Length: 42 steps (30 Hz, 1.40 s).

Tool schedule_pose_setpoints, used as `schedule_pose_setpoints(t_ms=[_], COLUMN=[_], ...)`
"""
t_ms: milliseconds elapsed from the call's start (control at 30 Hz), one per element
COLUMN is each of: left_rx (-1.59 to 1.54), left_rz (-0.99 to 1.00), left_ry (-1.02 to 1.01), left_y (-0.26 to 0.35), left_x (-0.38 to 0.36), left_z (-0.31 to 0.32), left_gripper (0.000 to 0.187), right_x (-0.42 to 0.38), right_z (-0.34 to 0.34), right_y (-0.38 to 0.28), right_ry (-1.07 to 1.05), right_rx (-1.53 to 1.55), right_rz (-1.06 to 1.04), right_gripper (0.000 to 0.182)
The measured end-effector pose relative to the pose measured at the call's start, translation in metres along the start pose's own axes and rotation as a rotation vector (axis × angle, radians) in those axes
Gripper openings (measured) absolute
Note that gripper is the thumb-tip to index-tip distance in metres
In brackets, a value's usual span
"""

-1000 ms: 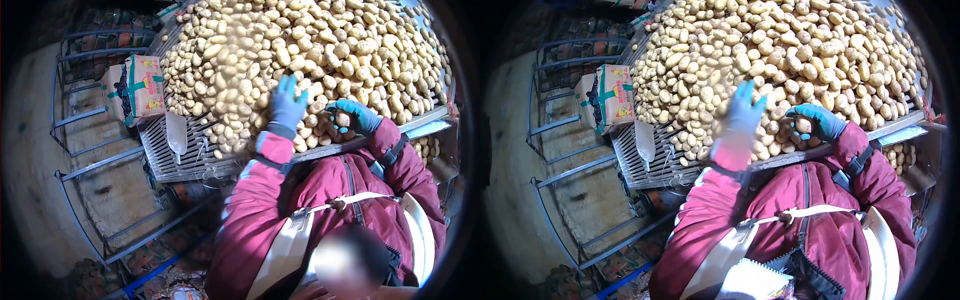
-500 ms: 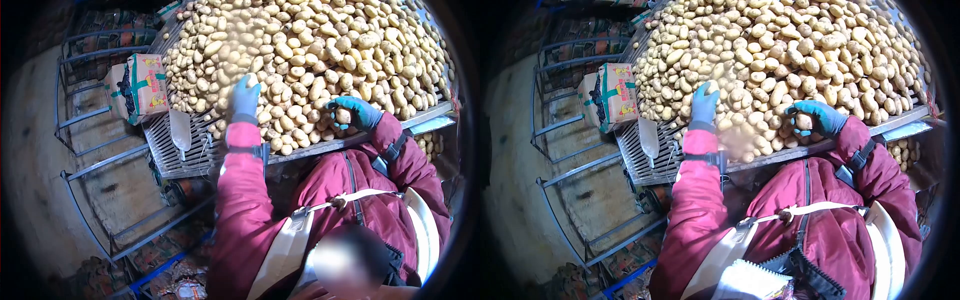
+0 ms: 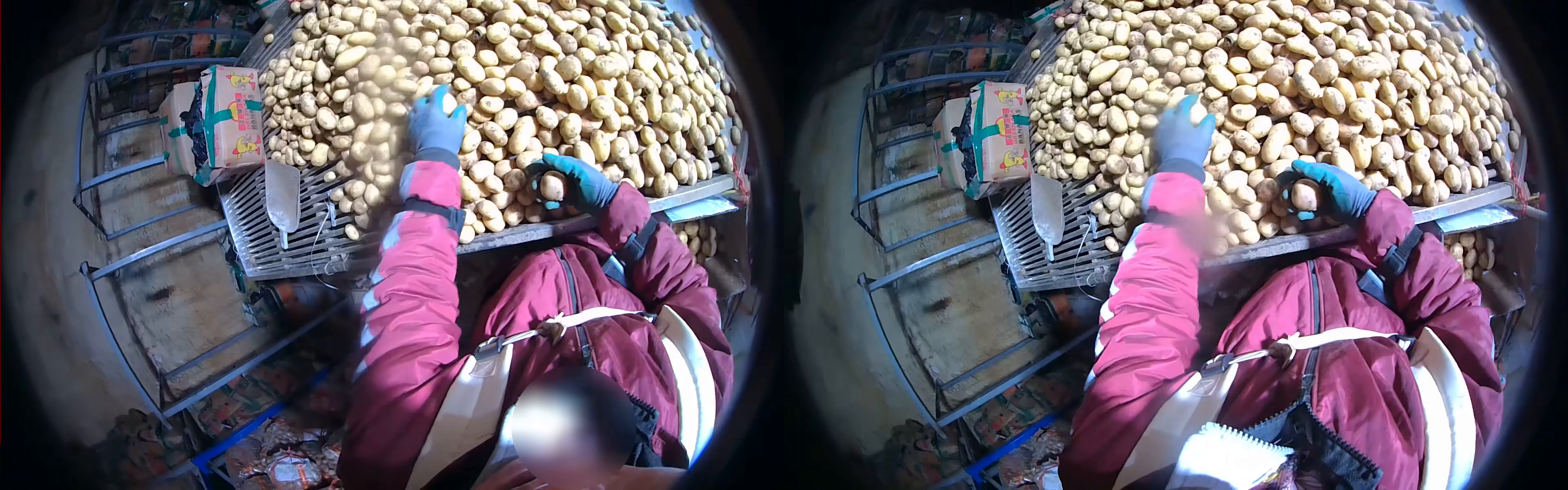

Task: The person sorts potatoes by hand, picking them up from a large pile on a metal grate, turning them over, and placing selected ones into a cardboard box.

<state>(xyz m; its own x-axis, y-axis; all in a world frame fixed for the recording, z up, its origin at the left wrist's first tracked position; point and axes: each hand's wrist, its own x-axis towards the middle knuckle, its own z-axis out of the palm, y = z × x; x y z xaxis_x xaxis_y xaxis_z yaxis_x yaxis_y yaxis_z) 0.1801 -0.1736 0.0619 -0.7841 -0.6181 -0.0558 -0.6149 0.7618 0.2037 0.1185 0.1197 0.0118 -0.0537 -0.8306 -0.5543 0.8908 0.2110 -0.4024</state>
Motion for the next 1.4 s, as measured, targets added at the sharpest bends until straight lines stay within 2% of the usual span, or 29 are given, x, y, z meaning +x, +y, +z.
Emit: schedule_pose_setpoints(t_ms=[100, 133, 167, 233, 300, 333, 367, 400, 433, 467, 500, 533, 567, 600, 667, 700, 733, 767, 833, 900, 967, 1033, 1100, 1167, 1200, 1233, 1300, 1333, 1400], left_rx=[-0.121, -0.346, -0.571, -0.901, -0.663, -0.695, -0.827, -0.967, -1.102, -0.964, -1.010, -0.875, -0.655, -0.517, -0.233, -0.178, -0.128, 0.039, 0.119, 0.159, 0.218, 0.137, 0.155, 0.077, -0.109, -0.259, -0.273, -0.270, 0.057], left_rz=[0.130, 0.207, 0.287, 0.191, 0.430, 0.495, 0.450, 0.317, 0.261, 0.253, 0.204, -0.039, 0.110, 0.092, 0.153, 0.097, 0.164, 0.346, 0.171, 0.179, 0.187, 0.180, 0.171, 0.143, 0.040, -0.038, 0.156, 0.149, 0.241], left_ry=[-0.121, -0.094, -0.077, -0.294, -0.219, -0.237, -0.374, -0.561, -0.666, -0.588, -0.368, -0.398, -0.086, -0.076, -0.042, -0.113, -0.149, -0.015, -0.151, -0.135, -0.111, -0.036, -0.007, -0.113, -0.085, -0.182, -0.151, -0.153, -0.035], left_y=[0.033, 0.039, 0.046, 0.083, 0.109, 0.115, 0.121, 0.121, 0.104, 0.090, 0.071, 0.052, -0.006, -0.032, -0.076, -0.079, -0.093, -0.092, -0.065, -0.061, -0.061, -0.063, -0.062, -0.057, -0.082, -0.081, -0.091, -0.092, -0.069], left_x=[-0.007, -0.015, -0.027, -0.065, -0.090, -0.096, -0.100, -0.100, -0.095, -0.082, -0.072, -0.052, -0.026, -0.013, 0.011, 0.015, 0.022, 0.018, 0.026, 0.024, 0.025, 0.029, 0.035, 0.041, 0.055, 0.057, 0.048, 0.041, 0.024], left_z=[-0.006, 0.010, 0.032, 0.038, 0.022, 0.026, 0.017, 0.009, 0.022, -0.002, -0.005, -0.029, 0.006, 0.002, 0.004, 0.006, 0.024, 0.031, 0.022, 0.024, 0.021, 0.027, 0.025, 0.014, 0.033, 0.022, 0.030, 0.032, 0.024], left_gripper=[0.051, 0.047, 0.044, 0.050, 0.059, 0.063, 0.062, 0.059, 0.056, 0.050, 0.044, 0.038, 0.038, 0.038, 0.043, 0.043, 0.048, 0.054, 0.057, 0.055, 0.053, 0.043, 0.039, 0.032, 0.029, 0.028, 0.037, 0.037, 0.049], right_x=[0.005, 0.006, 0.004, -0.003, 0.003, 0.004, 0.001, 0.002, -0.020, -0.044, -0.064, -0.080, -0.117, -0.139, -0.201, -0.247, -0.279, -0.301, -0.316, -0.287, -0.244, -0.189, -0.132, -0.103, -0.094, -0.085, -0.059, -0.051, -0.045], right_z=[-0.004, -0.008, -0.009, -0.011, -0.027, -0.036, -0.034, -0.028, -0.043, -0.032, -0.025, -0.032, -0.031, -0.065, -0.094, -0.103, -0.129, -0.161, -0.180, -0.133, -0.119, -0.092, -0.097, -0.042, -0.022, -0.010, -0.010, -0.016, -0.017], right_y=[-0.002, 0.000, -0.005, -0.014, -0.006, 0.004, 0.007, 0.011, -0.006, -0.021, -0.028, -0.033, -0.049, -0.046, -0.047, -0.052, -0.055, -0.041, -0.038, -0.053, -0.057, -0.061, -0.051, -0.058, -0.062, -0.060, -0.055, -0.047, -0.044], right_ry=[0.043, -0.019, -0.015, -0.052, -0.107, -0.027, 0.054, 0.224, -0.034, 0.020, 0.078, 0.167, 0.261, 0.201, 0.315, 0.436, 0.515, 0.613, 0.637, 0.791, 0.686, 0.465, 0.399, 0.316, 0.238, 0.158, 0.109, 0.126, 0.142], right_rx=[0.091, -0.065, -0.062, 0.217, 0.262, 0.237, 0.210, -0.496, 0.162, 0.133, 0.107, -0.116, -0.357, -0.353, -0.474, -0.524, -0.629, -0.727, -0.671, -0.566, -0.559, -0.476, -0.502, -0.527, -0.532, -0.532, -0.390, -0.395, -0.407], right_rz=[0.018, -0.145, -0.154, -0.068, -0.073, -0.136, -0.198, -0.698, -0.069, -0.109, -0.147, -0.281, -0.323, -0.358, -0.391, -0.276, -0.120, -0.262, -0.397, -0.424, -0.387, -0.349, -0.313, -0.274, -0.326, -0.369, -0.267, -0.256, -0.242], right_gripper=[0.050, 0.051, 0.051, 0.049, 0.046, 0.046, 0.047, 0.048, 0.048, 0.048, 0.048, 0.051, 0.054, 0.053, 0.059, 0.062, 0.064, 0.067, 0.067, 0.060, 0.056, 0.053, 0.049, 0.042, 0.041, 0.040, 0.038, 0.037, 0.036])
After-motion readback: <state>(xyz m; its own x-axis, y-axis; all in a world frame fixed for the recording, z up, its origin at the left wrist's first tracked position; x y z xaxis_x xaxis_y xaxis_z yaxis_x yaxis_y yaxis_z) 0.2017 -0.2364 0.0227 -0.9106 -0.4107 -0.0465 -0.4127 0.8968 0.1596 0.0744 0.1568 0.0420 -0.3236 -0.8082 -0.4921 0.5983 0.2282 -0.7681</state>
